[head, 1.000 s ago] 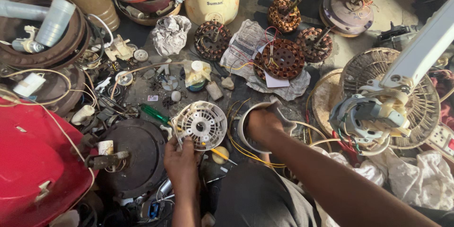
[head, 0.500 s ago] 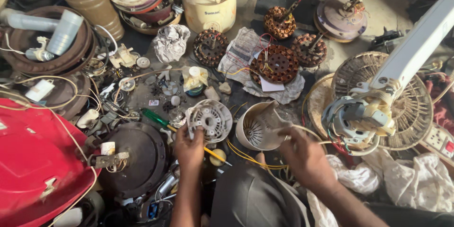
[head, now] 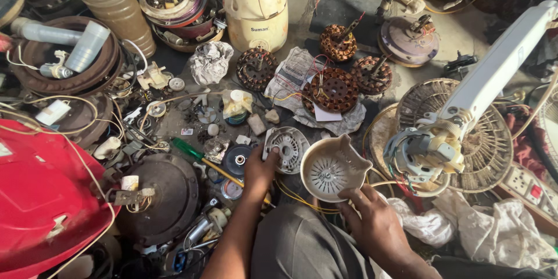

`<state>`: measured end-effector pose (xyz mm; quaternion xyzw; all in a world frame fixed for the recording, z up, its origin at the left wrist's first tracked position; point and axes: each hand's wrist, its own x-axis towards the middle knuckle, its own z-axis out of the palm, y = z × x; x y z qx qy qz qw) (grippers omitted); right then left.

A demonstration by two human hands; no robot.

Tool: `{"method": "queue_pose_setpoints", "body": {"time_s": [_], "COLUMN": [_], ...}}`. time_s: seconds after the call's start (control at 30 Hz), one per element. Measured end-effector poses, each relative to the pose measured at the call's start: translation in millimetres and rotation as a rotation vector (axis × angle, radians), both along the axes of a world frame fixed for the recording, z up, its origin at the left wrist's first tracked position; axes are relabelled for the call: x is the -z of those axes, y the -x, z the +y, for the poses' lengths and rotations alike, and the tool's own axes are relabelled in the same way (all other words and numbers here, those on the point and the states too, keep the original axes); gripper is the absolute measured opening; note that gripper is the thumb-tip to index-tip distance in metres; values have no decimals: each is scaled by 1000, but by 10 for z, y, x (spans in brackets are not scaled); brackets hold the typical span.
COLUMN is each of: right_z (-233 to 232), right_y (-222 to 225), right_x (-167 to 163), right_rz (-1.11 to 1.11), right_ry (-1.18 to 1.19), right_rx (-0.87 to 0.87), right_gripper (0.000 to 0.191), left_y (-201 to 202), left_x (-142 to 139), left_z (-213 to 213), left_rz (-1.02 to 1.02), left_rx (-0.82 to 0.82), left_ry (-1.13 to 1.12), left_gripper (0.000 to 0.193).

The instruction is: The person sits on the floor of a cluttered fan repair workshop and disassembles a pedestal fan. They detach the motor housing from the fan stand, handle the motor and its wiring, use a screwdriver on the housing, set parts aside, and manipulate the motor and mounting components by hand.

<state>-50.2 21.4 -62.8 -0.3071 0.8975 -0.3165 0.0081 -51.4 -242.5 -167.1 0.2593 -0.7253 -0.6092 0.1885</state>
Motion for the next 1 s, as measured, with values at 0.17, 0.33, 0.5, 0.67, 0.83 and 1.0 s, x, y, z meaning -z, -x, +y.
{"method": "queue_pose_setpoints", "body": {"time_s": [0.17, 0.33, 0.5, 0.67, 0.83, 1.0], "right_z": [-87, -333, -251, -291, -488, -546], "right_y": [-18, 55, -7, 366, 547, 579], "right_x": [-307, -442, -338, -194, -397, -774], "right_rz": [54, 259, -191, -896, -1410, -1266], "right_ry": [-12, 93, 475, 1106, 1088, 874], "right_rx": [-52, -185, 94, 413, 316, 110], "right_gripper": [24, 27, 34, 37, 69, 78], "left_y": [-142, -360, -336, -449, -518, -416], "left_x": [-614, -1151, -1284, -1355, -1321, -1145], "left_z": [71, 402, 414, 272, 186, 187], "left_rz": [-83, -188, -88, 141, 204, 466], "left_rx": [16, 71, -93, -136, -66, -23], "left_ry": [148, 136, 255, 213, -314, -1172], "left_gripper": [37, 28, 24, 29, 32, 40]}}
